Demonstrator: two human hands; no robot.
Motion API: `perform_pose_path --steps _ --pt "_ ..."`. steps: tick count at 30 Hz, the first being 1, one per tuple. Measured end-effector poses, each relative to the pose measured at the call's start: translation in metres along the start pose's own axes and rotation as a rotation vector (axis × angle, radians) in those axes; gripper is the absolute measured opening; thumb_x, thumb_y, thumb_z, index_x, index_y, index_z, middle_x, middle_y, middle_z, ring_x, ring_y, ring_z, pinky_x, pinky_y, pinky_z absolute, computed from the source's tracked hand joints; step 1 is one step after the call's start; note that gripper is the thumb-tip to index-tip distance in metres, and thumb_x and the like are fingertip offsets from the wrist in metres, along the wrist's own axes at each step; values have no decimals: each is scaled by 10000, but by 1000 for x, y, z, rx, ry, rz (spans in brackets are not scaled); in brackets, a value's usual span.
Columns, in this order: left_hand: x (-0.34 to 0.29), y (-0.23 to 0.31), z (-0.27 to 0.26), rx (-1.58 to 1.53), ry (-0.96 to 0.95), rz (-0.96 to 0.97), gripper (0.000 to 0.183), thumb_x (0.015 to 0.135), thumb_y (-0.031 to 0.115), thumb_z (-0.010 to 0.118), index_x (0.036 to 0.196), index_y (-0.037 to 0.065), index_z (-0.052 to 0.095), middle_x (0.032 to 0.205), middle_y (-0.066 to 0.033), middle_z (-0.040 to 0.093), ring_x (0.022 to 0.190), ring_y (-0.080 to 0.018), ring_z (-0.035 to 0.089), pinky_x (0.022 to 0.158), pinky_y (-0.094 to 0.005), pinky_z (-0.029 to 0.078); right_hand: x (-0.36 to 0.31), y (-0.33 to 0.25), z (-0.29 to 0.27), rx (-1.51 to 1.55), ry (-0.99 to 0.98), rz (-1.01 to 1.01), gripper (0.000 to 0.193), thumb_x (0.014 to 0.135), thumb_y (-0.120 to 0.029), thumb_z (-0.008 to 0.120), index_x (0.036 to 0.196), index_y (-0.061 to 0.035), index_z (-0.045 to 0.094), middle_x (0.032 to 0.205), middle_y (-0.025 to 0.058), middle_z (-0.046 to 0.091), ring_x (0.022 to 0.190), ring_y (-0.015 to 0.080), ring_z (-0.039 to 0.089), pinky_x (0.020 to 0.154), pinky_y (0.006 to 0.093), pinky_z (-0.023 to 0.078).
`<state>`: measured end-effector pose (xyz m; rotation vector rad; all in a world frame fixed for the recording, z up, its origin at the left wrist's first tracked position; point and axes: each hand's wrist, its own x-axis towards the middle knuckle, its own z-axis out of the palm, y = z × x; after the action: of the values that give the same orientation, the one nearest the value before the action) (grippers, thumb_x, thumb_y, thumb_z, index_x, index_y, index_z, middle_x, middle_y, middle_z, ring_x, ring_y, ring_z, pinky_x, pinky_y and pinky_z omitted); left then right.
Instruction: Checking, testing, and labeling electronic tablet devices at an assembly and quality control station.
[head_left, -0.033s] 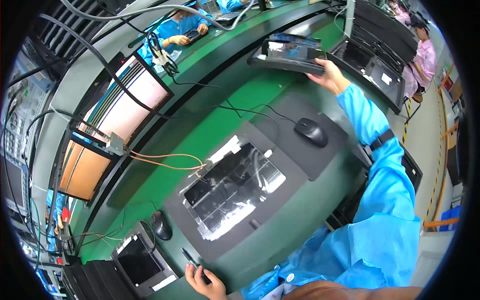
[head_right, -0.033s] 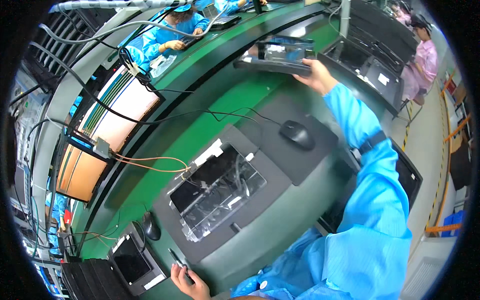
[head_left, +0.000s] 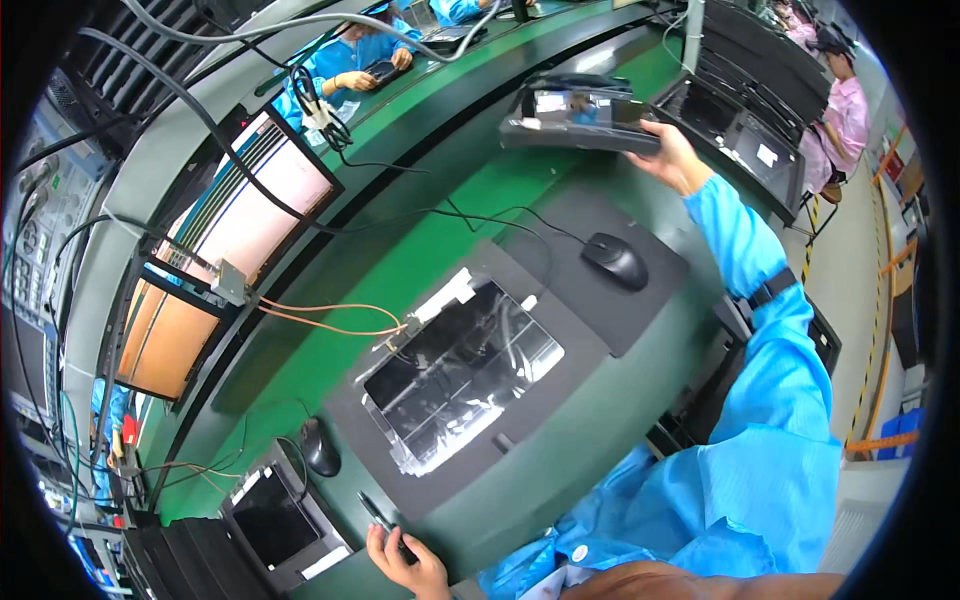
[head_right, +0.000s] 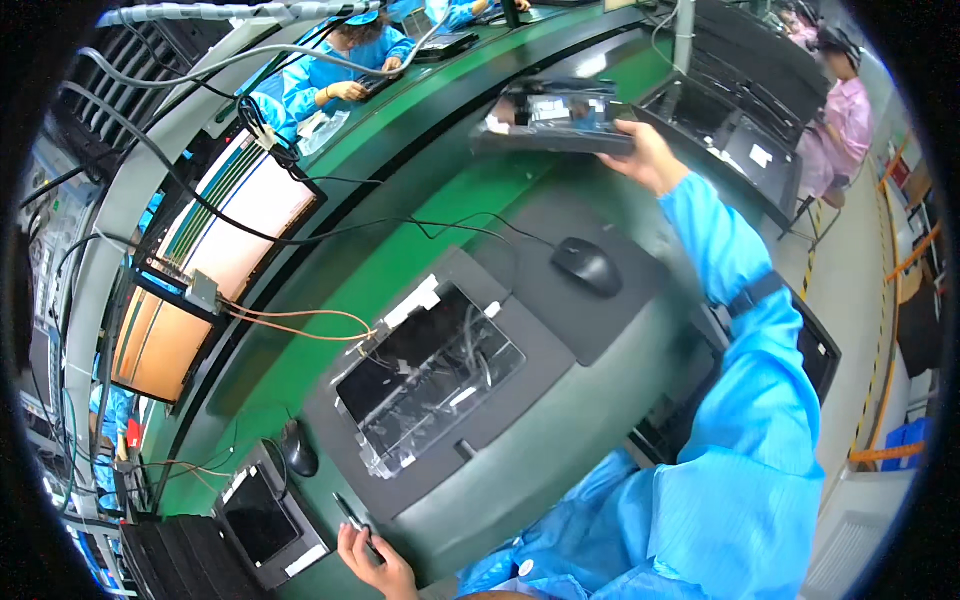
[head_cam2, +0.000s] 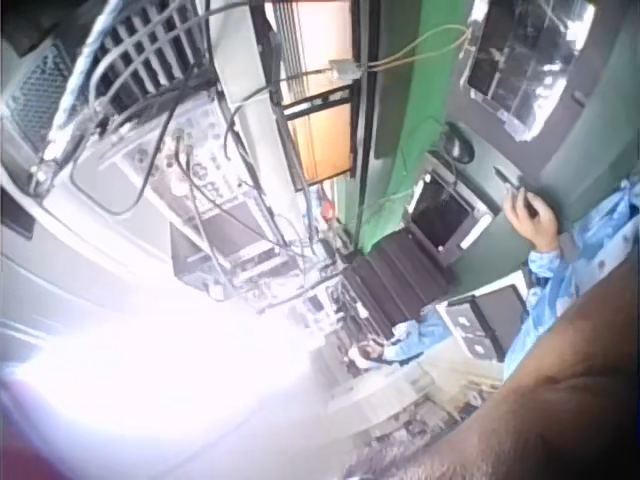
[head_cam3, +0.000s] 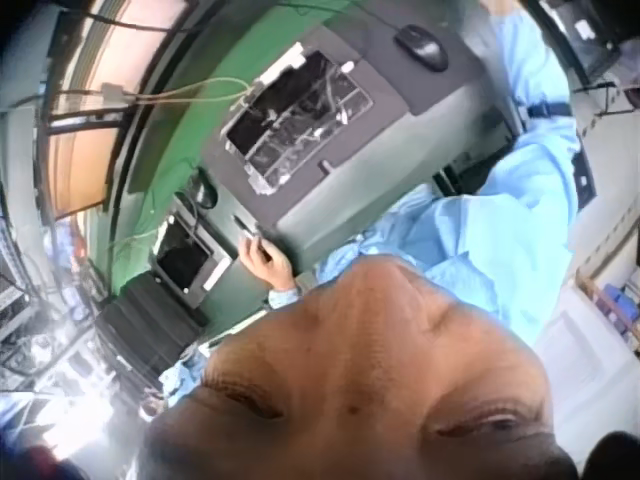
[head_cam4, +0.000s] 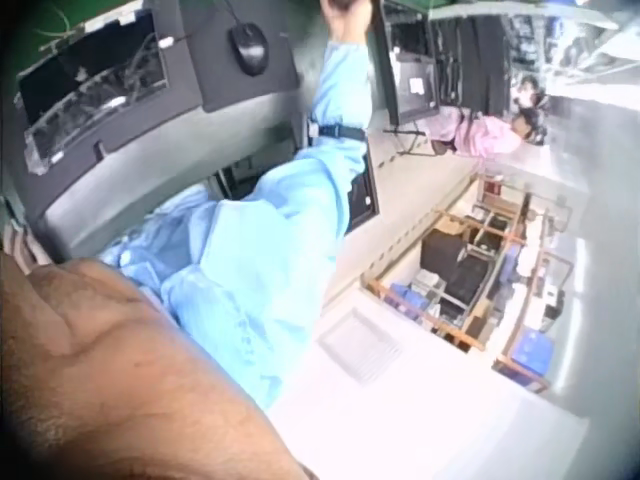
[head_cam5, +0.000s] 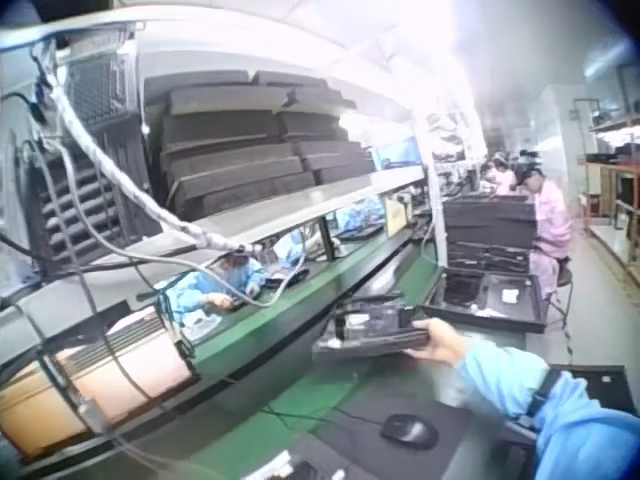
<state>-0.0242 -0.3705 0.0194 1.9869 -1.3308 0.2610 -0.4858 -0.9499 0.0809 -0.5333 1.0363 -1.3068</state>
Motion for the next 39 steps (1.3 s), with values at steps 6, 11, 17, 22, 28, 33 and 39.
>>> perform_pose_path --steps 6,11,17,22,28,33,39 --pt "-5 0 4 -40 57 -28 222 870 -78 582 1080 -21 628 1339 -235 538 1297 -430 520 1079 -520 428 -65 -51 -151 12 -21 -111 198 952 -226 615 1074 -101 707 1021 44 745 936 193 688 881 382 528" --pt "20 36 4 -108 -86 68 273 861 -8 661 1133 19 661 1348 -204 556 1324 -409 513 1108 -532 401 -75 -70 -243 -73 29 -143 257 961 -339 690 1072 -108 708 982 46 752 861 215 703 877 402 546" --pt "88 114 44 -1 -419 416 604 841 283 792 1355 35 593 1533 -231 437 1473 -421 345 1211 -623 192 -127 -45 -162 -1871 756 -1123 536 954 -483 647 1194 -5 684 1192 226 679 1139 372 643 987 451 500" --pt "114 104 110 130 -365 350 767 896 473 701 1449 -13 488 1563 -305 350 1500 -439 273 1214 -621 155 -196 82 34 -1301 -719 -1370 299 884 -130 710 1172 -50 705 1193 152 678 1194 349 601 1023 445 478" --pt "108 107 127 54 -383 332 799 902 518 674 1457 -22 478 1554 -307 359 1496 -438 275 1219 -620 122 -164 132 89 -1496 -1063 -1087 322 875 -184 715 1157 -30 703 1134 152 652 1120 354 599 999 445 471" --pt "114 113 128 0 -416 254 831 866 487 718 1462 -35 465 1542 -333 345 1497 -472 242 1215 -639 99 -150 112 121 -1546 -1331 -887 208 886 -191 702 1011 -26 686 1030 128 675 1033 315 628 942 411 484" --pt "134 117 115 -38 -111 433 381 724 85 696 1089 3 625 1108 -204 630 1091 -388 601 907 -479 481 -212 64 167 -1600 -1159 -833 276 822 -206 757 975 8 672 887 89 696 848 201 669 779 363 525"
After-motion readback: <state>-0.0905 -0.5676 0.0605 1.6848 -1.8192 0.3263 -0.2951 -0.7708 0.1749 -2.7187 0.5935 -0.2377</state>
